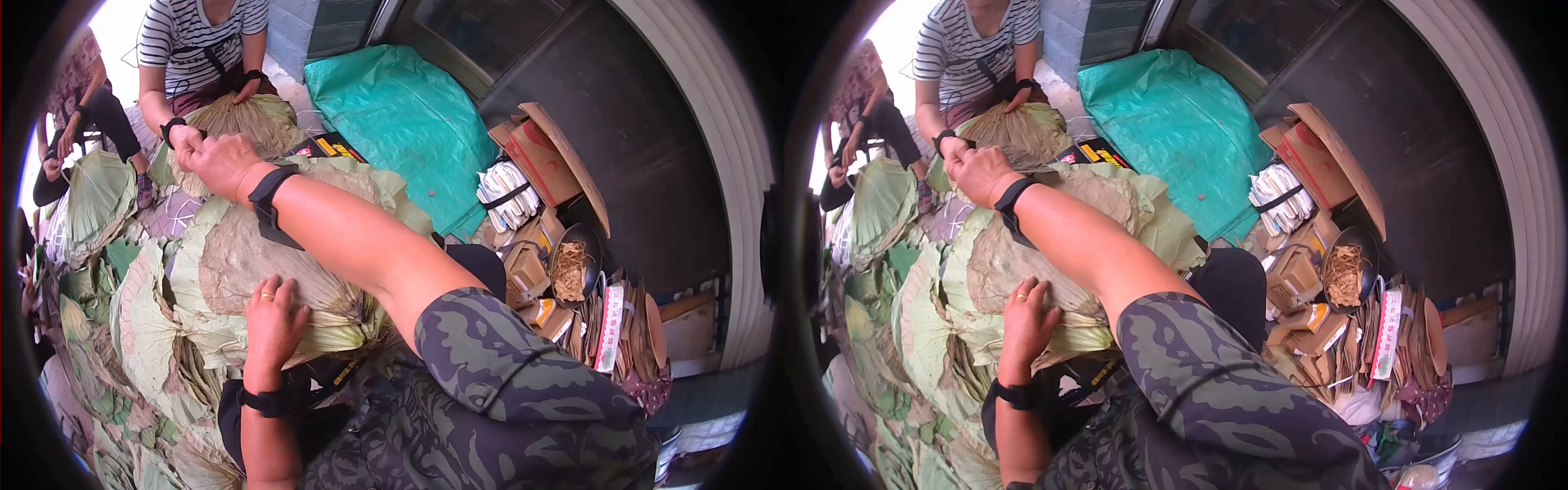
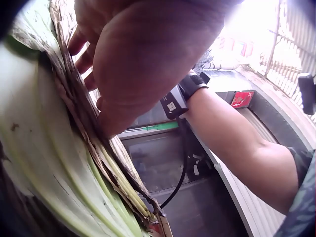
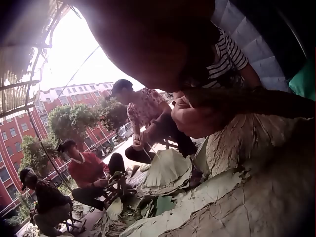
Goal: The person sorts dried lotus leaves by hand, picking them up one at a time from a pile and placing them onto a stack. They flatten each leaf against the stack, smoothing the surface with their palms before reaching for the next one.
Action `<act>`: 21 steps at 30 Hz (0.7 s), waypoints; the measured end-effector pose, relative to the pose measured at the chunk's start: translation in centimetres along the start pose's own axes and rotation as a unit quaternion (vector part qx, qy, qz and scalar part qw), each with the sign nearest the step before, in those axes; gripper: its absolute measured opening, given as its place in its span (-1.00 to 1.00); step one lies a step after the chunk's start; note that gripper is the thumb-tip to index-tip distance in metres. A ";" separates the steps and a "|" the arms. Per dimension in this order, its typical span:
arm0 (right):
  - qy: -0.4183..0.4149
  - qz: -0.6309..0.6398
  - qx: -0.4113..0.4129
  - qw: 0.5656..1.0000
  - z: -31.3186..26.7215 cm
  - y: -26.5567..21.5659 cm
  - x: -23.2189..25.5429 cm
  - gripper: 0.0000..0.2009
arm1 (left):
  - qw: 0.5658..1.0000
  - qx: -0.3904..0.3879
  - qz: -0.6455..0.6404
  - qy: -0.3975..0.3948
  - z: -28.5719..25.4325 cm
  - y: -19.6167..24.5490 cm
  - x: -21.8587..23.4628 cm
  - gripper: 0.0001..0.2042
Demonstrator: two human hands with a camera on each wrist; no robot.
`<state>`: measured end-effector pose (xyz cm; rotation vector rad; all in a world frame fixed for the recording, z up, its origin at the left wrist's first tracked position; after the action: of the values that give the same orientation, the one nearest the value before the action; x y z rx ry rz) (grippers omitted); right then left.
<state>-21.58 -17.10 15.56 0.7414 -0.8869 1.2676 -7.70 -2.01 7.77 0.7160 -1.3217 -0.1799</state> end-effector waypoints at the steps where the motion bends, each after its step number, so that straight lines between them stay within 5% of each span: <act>1: 0.032 -0.004 0.003 0.999 -0.4 -0.6 0.8 -0.73 | 1.000 -0.017 0.001 -0.013 0.0 0.3 -0.3 -0.54; 2: -0.082 -0.014 0.043 0.996 -0.3 -1.2 -0.2 -0.75 | 1.000 -0.012 0.004 -0.008 0.1 0.1 -0.3 -0.54; 4: -0.129 -0.006 0.043 0.991 -0.4 -1.2 -1.0 -0.76 | 1.000 -0.007 0.001 -0.003 0.1 0.2 -0.1 -0.56; 9: -0.006 -0.067 0.040 0.997 -1.2 -0.8 -0.1 -0.75 | 1.000 -0.022 -0.004 -0.009 0.1 -0.2 -0.4 -0.56; 13: 0.033 0.138 -0.104 0.984 0.2 3.2 0.3 -0.78 | 1.000 -0.014 -0.021 -0.011 0.4 -0.5 -0.1 -0.56; 16: 0.114 0.175 -0.171 0.963 -1.8 5.5 5.2 -0.81 | 0.999 -0.013 -0.036 -0.003 0.7 -1.0 -0.3 -0.55; 18: 0.128 0.093 -0.135 0.978 -2.8 6.0 7.9 -0.86 | 0.999 -0.020 -0.029 -0.007 0.9 -0.4 -0.7 -0.55; 21: 0.309 0.203 -0.173 0.913 -8.5 8.8 12.8 -0.81 | 1.000 -0.020 0.000 0.022 0.9 0.0 0.1 -0.56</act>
<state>-28.08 -2.23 22.57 -0.1515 -0.7189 1.5286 -8.45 -2.42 7.90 0.6816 -1.2736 -0.1894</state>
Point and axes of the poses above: each hand's wrist, its own z-axis towards the middle knuckle, its own x-axis out of the back of the hand, y = z × x, the point moved 8 cm from there along z, towards the middle knuckle, and after that the axes turned 1 degree about z, right-handed, at the moved point
